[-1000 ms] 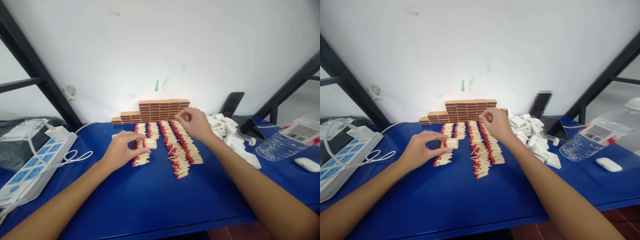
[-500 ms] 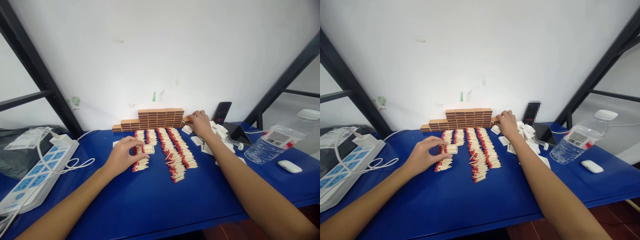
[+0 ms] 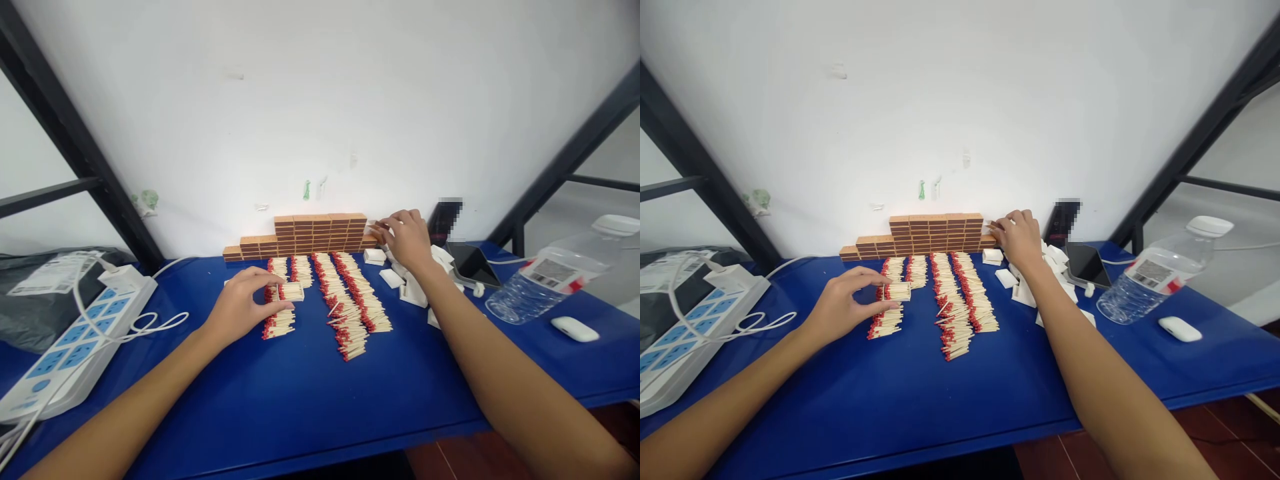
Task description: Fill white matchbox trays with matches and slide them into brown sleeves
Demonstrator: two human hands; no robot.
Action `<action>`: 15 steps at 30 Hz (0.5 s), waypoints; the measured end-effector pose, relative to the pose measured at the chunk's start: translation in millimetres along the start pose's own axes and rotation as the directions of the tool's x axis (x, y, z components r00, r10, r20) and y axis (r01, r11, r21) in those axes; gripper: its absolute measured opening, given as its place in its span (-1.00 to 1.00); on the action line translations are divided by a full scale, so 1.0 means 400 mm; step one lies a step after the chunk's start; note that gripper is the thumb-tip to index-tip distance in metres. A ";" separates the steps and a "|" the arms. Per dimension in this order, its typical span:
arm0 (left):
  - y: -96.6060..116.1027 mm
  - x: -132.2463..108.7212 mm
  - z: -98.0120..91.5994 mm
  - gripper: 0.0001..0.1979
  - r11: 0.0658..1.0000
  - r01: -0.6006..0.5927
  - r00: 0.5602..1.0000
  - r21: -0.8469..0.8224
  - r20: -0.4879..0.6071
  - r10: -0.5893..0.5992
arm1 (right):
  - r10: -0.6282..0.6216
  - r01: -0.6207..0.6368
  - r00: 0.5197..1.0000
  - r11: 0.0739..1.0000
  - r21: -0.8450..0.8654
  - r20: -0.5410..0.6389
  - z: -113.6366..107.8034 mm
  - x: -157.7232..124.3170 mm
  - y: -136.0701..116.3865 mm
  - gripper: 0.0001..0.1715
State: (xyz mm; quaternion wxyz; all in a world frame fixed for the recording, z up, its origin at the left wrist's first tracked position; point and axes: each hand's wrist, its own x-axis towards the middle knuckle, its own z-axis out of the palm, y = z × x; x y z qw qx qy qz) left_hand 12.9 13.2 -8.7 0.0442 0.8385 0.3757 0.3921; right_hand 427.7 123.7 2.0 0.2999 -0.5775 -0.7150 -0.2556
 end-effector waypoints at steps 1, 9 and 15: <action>-0.001 0.000 0.000 -0.59 1.000 0.004 1.000 0.002 -0.003 -0.004 | 0.013 -0.012 0.999 0.999 0.034 -0.041 -0.014 0.003 -0.002 -0.63; 0.007 0.006 -0.009 -0.57 0.999 0.051 0.995 0.015 -0.083 -0.049 | -0.027 0.045 0.999 0.893 0.448 -0.047 -0.147 -0.007 -0.179 -0.74; 0.020 0.010 -0.016 -0.60 0.995 0.097 0.987 -0.010 -0.126 -0.098 | -0.444 0.368 0.895 0.789 0.492 0.042 -0.157 -0.068 -0.329 -0.81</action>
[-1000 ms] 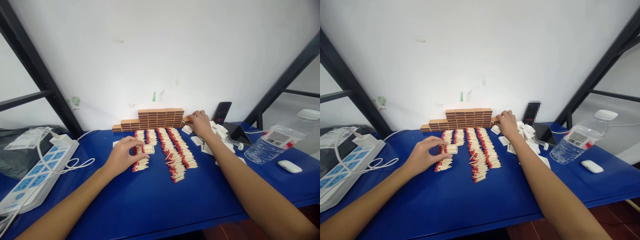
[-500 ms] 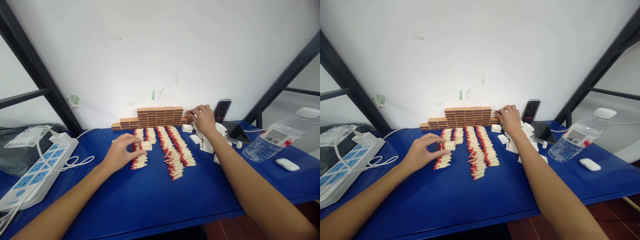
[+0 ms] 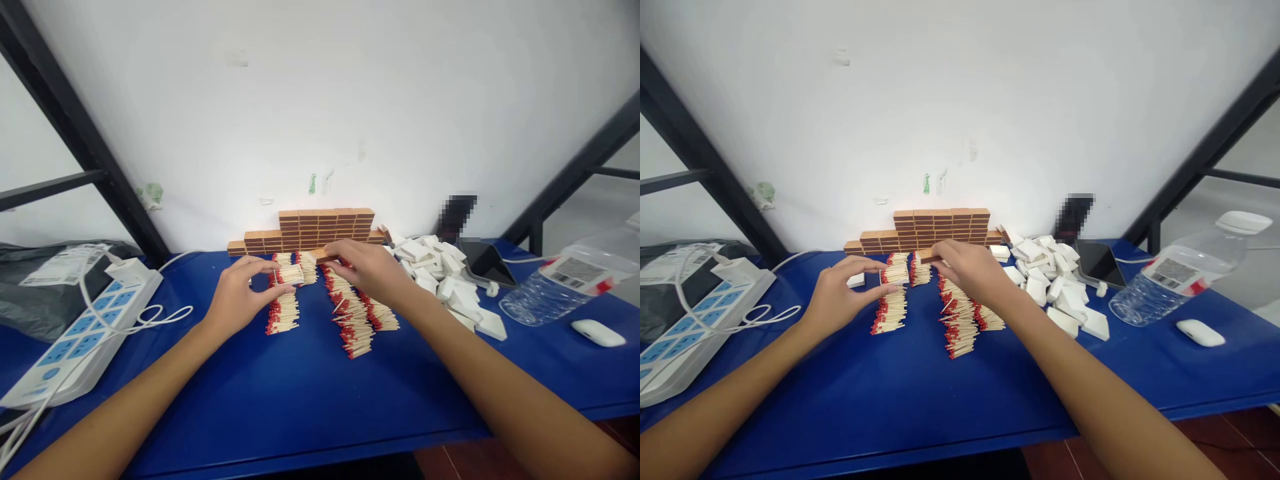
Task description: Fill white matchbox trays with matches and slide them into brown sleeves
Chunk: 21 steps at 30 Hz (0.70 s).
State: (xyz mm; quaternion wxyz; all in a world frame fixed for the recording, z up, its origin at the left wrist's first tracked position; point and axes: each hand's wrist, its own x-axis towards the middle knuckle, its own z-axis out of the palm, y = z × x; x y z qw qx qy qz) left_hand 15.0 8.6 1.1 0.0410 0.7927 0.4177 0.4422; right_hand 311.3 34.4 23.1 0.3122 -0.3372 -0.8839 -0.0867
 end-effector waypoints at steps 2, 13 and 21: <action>0.003 0.001 0.000 -0.60 1.000 0.022 1.000 -0.015 -0.010 -0.022 | -0.052 0.052 0.999 0.998 -0.020 0.007 0.014 -0.002 -0.020 -0.78; 0.013 0.002 0.003 -0.60 0.991 0.122 0.992 -0.052 -0.034 -0.124 | -0.143 0.141 0.990 0.985 -0.100 -0.013 0.029 -0.004 -0.060 -0.71; 0.001 0.001 0.003 -0.53 0.986 0.132 0.991 -0.100 0.010 -0.132 | -0.179 0.183 0.982 0.981 0.069 -0.064 0.061 -0.010 -0.082 -0.68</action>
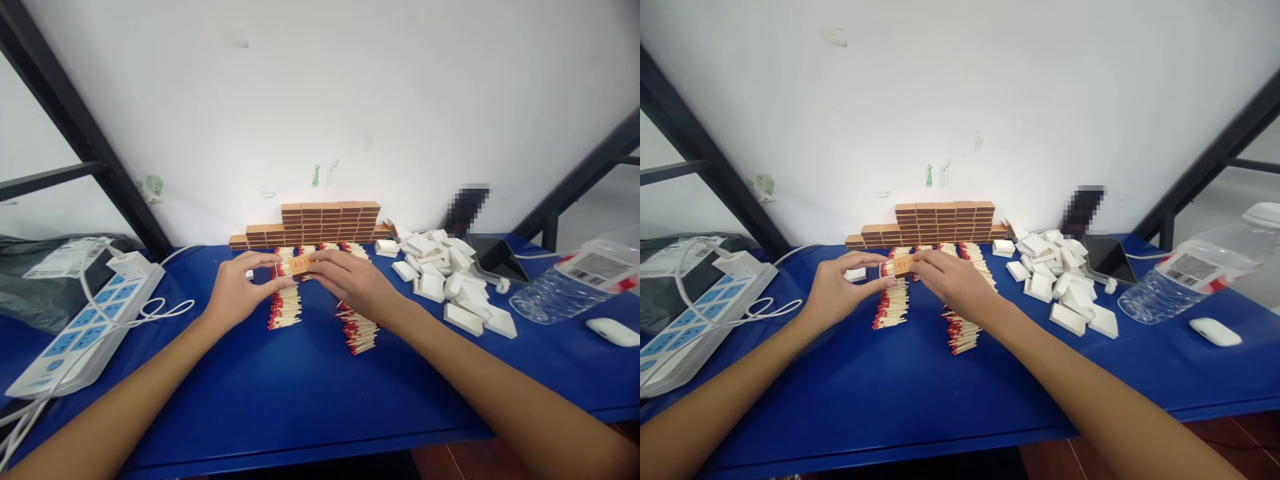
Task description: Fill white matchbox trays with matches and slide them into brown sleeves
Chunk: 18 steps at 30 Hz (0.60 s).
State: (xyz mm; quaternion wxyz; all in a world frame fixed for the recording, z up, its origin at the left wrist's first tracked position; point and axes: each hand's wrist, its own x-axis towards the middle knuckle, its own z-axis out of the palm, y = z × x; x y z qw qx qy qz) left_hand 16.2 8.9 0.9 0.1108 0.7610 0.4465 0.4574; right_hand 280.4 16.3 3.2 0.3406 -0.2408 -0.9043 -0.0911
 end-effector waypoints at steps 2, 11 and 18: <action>0.001 -0.001 -0.002 -0.52 1.000 -0.027 1.000 0.001 0.016 0.027 | -0.019 0.020 1.000 0.999 0.035 -0.022 0.012 -0.003 -0.015 -0.67; 0.005 0.005 -0.017 -0.56 0.992 -0.122 0.991 0.015 0.048 0.121 | -0.044 0.042 0.999 0.998 0.055 0.031 0.049 -0.019 -0.061 -0.60; 0.006 0.006 -0.017 -0.49 0.995 -0.071 0.987 -0.070 0.139 0.080 | -0.023 0.026 1.000 0.986 0.163 -0.018 0.024 0.005 -0.072 -0.74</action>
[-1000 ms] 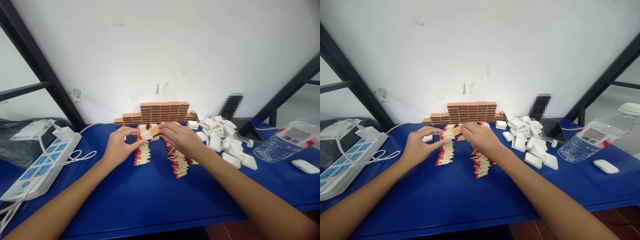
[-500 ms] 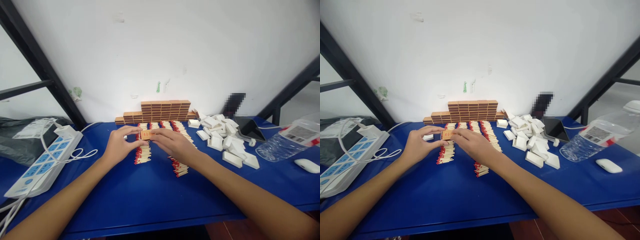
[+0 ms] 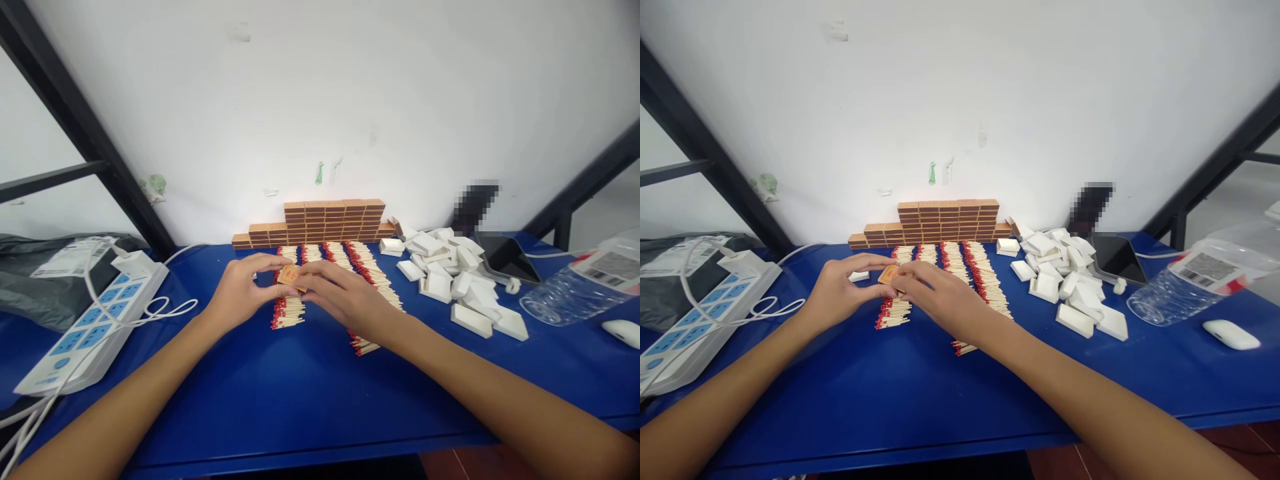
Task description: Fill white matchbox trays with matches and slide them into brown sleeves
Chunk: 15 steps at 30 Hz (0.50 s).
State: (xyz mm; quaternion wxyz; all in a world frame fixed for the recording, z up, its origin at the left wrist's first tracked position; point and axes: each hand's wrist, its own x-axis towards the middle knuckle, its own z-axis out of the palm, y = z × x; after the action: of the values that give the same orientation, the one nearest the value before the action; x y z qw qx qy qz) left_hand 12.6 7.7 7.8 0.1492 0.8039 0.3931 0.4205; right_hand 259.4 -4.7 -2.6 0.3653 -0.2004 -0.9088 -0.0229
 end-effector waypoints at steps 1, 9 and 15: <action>0.000 0.000 0.001 -0.49 1.000 0.002 1.000 -0.011 0.017 -0.002 | -0.001 0.001 1.000 1.000 -0.003 -0.002 -0.002 0.002 -0.002 -0.75; -0.054 0.024 -0.045 -0.50 0.985 -0.075 0.995 0.157 -0.053 0.084 | 0.006 -0.018 0.996 0.990 -0.141 -0.086 -0.003 -0.001 0.023 -0.75; -0.205 0.085 -0.182 -0.51 0.812 0.384 0.912 0.440 -0.315 -0.262 | 0.028 -0.071 0.988 0.956 -0.283 -0.154 -0.012 -0.005 0.078 -0.82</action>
State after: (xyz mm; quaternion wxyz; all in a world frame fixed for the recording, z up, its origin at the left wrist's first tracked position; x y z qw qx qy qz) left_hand -75.2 79.9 24.0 -0.0394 0.6790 0.6338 0.3684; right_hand 275.8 22.4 -3.7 0.3991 -0.2717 -0.8609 -0.1604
